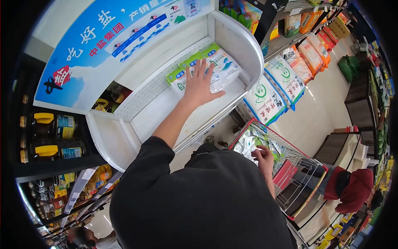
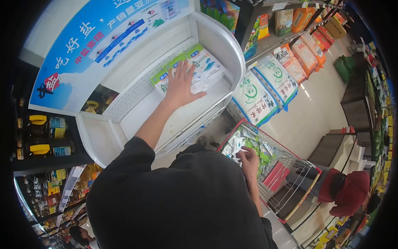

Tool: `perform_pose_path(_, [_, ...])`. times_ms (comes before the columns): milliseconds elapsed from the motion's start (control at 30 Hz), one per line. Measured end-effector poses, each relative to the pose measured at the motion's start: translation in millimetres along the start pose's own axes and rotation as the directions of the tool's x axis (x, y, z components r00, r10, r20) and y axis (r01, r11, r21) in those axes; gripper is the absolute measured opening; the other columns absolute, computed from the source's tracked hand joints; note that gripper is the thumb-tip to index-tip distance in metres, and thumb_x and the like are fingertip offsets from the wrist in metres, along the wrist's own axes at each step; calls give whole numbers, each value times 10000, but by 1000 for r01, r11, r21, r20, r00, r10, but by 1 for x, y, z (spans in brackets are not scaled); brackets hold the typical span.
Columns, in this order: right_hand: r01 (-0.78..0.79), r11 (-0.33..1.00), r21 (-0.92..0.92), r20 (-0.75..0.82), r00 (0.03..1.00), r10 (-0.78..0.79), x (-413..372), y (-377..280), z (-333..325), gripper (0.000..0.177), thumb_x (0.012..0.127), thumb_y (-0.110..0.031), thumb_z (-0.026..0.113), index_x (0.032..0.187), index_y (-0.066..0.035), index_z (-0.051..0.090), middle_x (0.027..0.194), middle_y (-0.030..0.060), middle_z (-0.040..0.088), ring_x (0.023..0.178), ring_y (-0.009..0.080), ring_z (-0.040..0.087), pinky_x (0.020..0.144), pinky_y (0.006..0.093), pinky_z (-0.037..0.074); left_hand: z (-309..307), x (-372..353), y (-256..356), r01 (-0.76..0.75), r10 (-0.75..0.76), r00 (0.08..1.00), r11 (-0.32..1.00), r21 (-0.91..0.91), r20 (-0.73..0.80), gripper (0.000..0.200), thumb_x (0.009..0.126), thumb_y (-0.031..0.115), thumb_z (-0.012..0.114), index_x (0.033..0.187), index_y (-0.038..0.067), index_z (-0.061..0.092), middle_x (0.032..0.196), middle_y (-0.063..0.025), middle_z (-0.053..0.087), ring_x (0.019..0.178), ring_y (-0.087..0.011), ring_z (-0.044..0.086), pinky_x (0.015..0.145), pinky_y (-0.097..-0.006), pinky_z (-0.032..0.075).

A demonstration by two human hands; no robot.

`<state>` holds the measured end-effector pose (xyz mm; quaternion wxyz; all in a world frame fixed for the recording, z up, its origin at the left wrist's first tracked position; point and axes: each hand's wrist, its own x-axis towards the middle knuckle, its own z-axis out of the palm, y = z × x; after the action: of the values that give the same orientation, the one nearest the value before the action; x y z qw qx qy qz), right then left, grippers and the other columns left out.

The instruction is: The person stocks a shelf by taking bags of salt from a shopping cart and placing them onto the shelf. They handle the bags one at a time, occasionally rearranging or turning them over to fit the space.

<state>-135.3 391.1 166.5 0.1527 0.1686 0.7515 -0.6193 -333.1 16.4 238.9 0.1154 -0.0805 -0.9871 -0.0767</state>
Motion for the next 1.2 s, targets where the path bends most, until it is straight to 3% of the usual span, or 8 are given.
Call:
perform_pose_path(333, [2,1000,8,-32,999,-1,4,6,-7,348,995,-135,685,1268,72,629,940,166,779,848,209,759,713,310,575,18,-9,10,-46,50,997,997,-63,59,1182,763,632,808,1634,31,280,1690,-283,218,1591,-423,175,1241,-679,147])
perform_pose_path(433, [-6,1000,1,-32,999,6,6,9,-7,341,996,-137,684,1267,64,632,944,165,779,848,208,758,713,310,574,18,-11,16,-36,30,994,998,57,109,1206,750,593,839,1621,-17,271,1685,-292,216,1588,-424,183,1238,-679,161])
perform_pose_path(500, [-18,1000,-4,-28,999,18,7,14,-7,336,998,-138,684,1265,60,634,947,165,778,849,207,757,715,310,574,24,-15,22,-62,65,997,994,-86,35,1226,736,559,863,1603,-67,263,1681,-308,209,1584,-425,193,1235,-674,182])
perform_pose_path(633, [-22,1000,17,-39,999,23,6,19,-8,336,1001,-143,684,1266,55,631,954,169,777,854,206,755,719,315,573,21,-17,23,-83,85,996,994,-67,38,1234,732,549,870,1591,-93,260,1673,-325,210,1581,-429,199,1236,-663,199])
perform_pose_path(933, [-52,997,58,-93,994,58,8,62,-27,347,994,-145,691,1268,57,625,960,179,777,847,213,758,693,307,578,27,-23,48,-44,43,998,999,21,43,1101,791,423,858,1574,-99,288,1637,-371,237,1566,-475,201,1251,-620,215])
perform_pose_path(1100, [-140,988,-67,-135,982,130,26,148,-56,342,983,-174,698,1245,38,642,927,170,777,810,204,764,665,309,588,56,-53,89,-319,315,948,930,-183,-51,936,799,347,832,1504,-111,420,1633,-341,293,1543,-480,270,1259,-594,232])
perform_pose_path(1167, [-239,943,-230,-199,961,194,24,180,-74,356,957,-189,726,1199,65,662,896,167,779,769,211,766,665,324,595,76,-74,111,-381,410,910,885,-269,59,839,826,335,812,1479,-84,491,1648,-289,321,1553,-438,277,1254,-584,251])
perform_pose_path(1200, [-257,953,-161,-199,954,224,27,224,-81,356,954,-191,731,1189,67,663,897,159,779,788,211,770,667,321,596,77,-88,120,-432,472,876,860,-273,99,763,836,318,808,1437,-65,535,1578,-265,428,1489,-416,382,1209,-561,322])
